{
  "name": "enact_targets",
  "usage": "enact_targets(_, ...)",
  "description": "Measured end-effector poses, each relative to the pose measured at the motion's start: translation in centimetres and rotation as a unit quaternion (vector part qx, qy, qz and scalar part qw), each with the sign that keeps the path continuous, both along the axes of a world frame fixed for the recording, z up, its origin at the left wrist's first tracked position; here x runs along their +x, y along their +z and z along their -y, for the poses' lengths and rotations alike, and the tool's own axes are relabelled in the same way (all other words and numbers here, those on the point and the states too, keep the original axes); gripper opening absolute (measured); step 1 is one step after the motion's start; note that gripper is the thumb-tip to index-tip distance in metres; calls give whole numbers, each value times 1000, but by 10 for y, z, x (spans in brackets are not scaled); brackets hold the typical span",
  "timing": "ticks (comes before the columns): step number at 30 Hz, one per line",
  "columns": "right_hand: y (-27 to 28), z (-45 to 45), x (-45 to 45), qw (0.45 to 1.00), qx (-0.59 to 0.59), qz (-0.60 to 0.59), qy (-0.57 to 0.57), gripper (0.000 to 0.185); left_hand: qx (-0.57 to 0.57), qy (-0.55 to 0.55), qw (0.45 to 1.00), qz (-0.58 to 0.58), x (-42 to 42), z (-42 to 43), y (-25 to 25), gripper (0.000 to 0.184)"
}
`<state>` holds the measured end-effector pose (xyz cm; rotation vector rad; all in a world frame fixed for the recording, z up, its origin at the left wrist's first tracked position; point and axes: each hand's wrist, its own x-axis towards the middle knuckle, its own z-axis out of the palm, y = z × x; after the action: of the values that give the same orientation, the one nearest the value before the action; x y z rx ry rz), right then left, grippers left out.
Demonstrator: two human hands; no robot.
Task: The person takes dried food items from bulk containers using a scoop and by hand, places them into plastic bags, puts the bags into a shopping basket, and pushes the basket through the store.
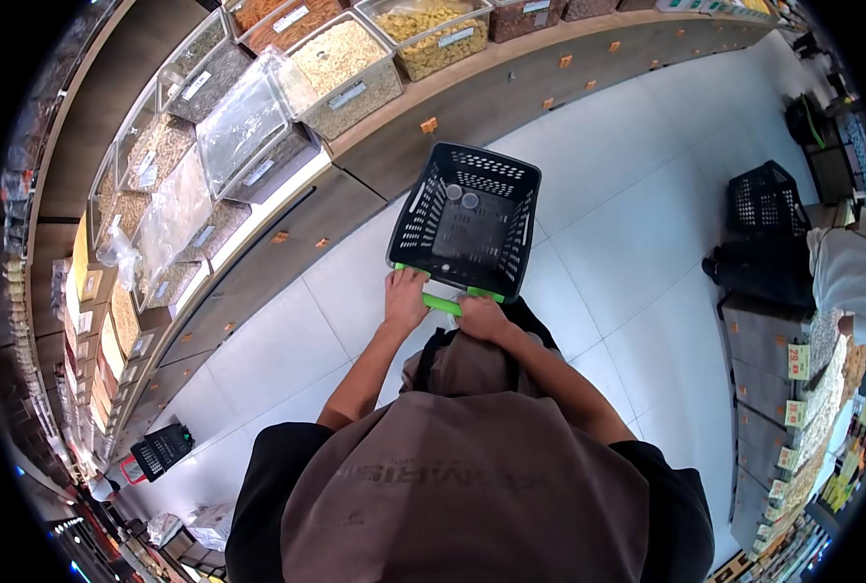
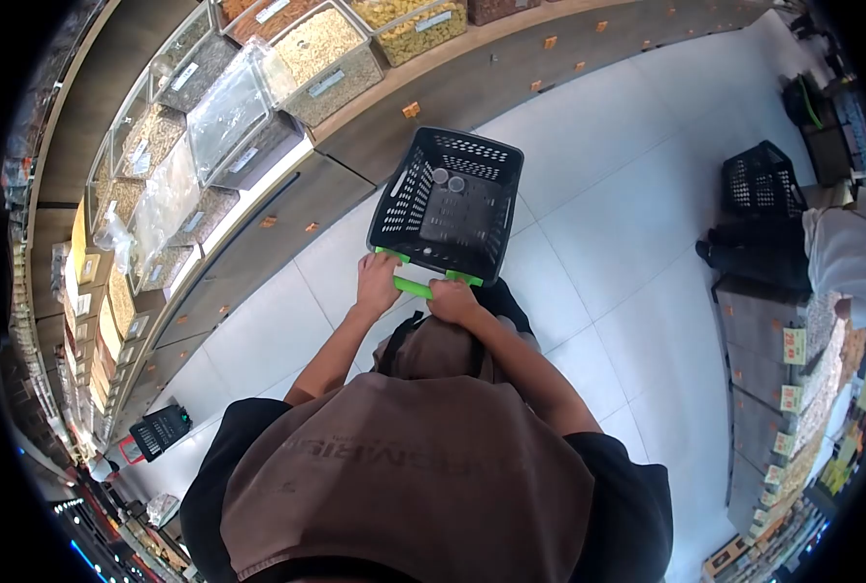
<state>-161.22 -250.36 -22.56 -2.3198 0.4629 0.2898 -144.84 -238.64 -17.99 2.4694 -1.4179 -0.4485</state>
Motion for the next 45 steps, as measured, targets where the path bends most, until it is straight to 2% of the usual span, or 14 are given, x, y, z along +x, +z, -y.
enact_targets(1, -2, 7, 5, 999, -10, 33, -10, 27, -45, 25, 997, 59, 3, 8, -6, 39)
enact_targets(2, -4, 16, 8, 997, -22, 64, -25, 28, -23, 62, 997, 44, 6, 19, -13, 61)
enact_targets(3, -2, 27, 13, 997, -25, 61, -30, 28, -27, 58, 997, 41, 1, 34, -8, 61)
enact_targets(5, 7, 52, 34, 998, 16, -47, -35, 34, -75, 241, 967, 45, -5, 63, 12, 81)
enact_targets(6, 7, 64, 40, 999, 13, -43, -27, 34, -85, 256, 963, -19, 0, 71, 10, 96)
enact_targets(10, 15, 110, 69, 994, 42, -91, -33, 40, -188, 319, 923, -102, 6, 90, 12, 97)
enact_targets(20, -1, 181, 103, 990, 67, -31, -118, 43, -178, 486, 851, -89, 78, 59, 0, 88)
enact_targets(27, -2, 239, 133, 980, 56, -70, -179, 47, -227, 448, 863, 46, 240, 104, 43, 82)
enact_targets(31, -7, 282, 146, 972, 46, -17, -232, 39, -218, 396, 878, 156, 334, 153, 68, 80)
enact_targets(35, -9, 328, 144, 961, -7, -62, -270, 42, -92, 411, 887, 188, 409, 179, 52, 84)
enact_targets(37, -10, 353, 147, 947, -4, -74, -313, 42, -69, 409, 888, 197, 430, 180, 35, 79)
enact_targets(41, -20, 389, 154, 916, -113, -70, -378, 39, -167, 388, 888, 185, 467, 167, 23, 30)
enact_targets(43, -9, 400, 159, 906, -96, -70, -407, 37, -184, 345, 901, 189, 494, 148, 4, 23)
enact_targets(45, -3, 412, 163, 898, -113, -94, -415, 36, -247, 481, 838, 70, 486, 167, 44, 25)
